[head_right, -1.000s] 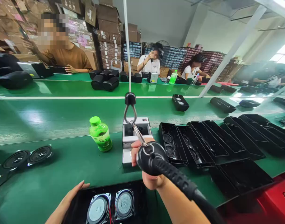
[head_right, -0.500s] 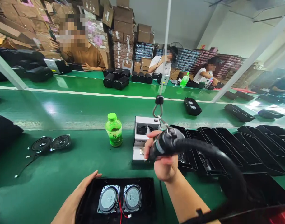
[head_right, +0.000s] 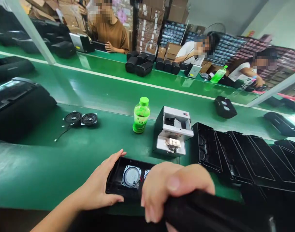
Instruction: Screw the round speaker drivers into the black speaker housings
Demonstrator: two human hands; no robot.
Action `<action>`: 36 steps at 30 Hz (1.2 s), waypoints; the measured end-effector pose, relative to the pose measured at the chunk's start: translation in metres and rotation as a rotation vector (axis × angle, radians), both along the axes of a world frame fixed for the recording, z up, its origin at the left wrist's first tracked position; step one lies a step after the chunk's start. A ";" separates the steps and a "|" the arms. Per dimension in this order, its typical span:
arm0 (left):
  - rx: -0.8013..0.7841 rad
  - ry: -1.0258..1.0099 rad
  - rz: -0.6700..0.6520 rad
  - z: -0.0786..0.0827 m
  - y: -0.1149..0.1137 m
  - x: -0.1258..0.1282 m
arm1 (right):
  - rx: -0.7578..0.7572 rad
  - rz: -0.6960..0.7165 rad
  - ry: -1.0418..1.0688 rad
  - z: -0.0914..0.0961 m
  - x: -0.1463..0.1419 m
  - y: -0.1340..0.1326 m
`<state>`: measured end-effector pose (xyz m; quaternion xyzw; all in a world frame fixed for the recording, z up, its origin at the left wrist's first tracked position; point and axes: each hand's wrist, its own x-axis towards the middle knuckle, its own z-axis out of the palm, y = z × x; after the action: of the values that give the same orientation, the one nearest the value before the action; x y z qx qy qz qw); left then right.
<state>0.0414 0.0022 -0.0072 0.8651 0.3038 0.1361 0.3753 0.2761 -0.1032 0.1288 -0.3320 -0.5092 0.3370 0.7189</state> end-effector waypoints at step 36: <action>-0.127 -0.121 -0.048 -0.007 -0.003 0.008 | -0.322 0.094 -0.227 -0.047 -0.057 0.028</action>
<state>0.0496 -0.0008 -0.0139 0.8367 0.2678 0.1596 0.4503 0.2193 -0.0748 0.0816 -0.4546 -0.5415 0.4076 0.5778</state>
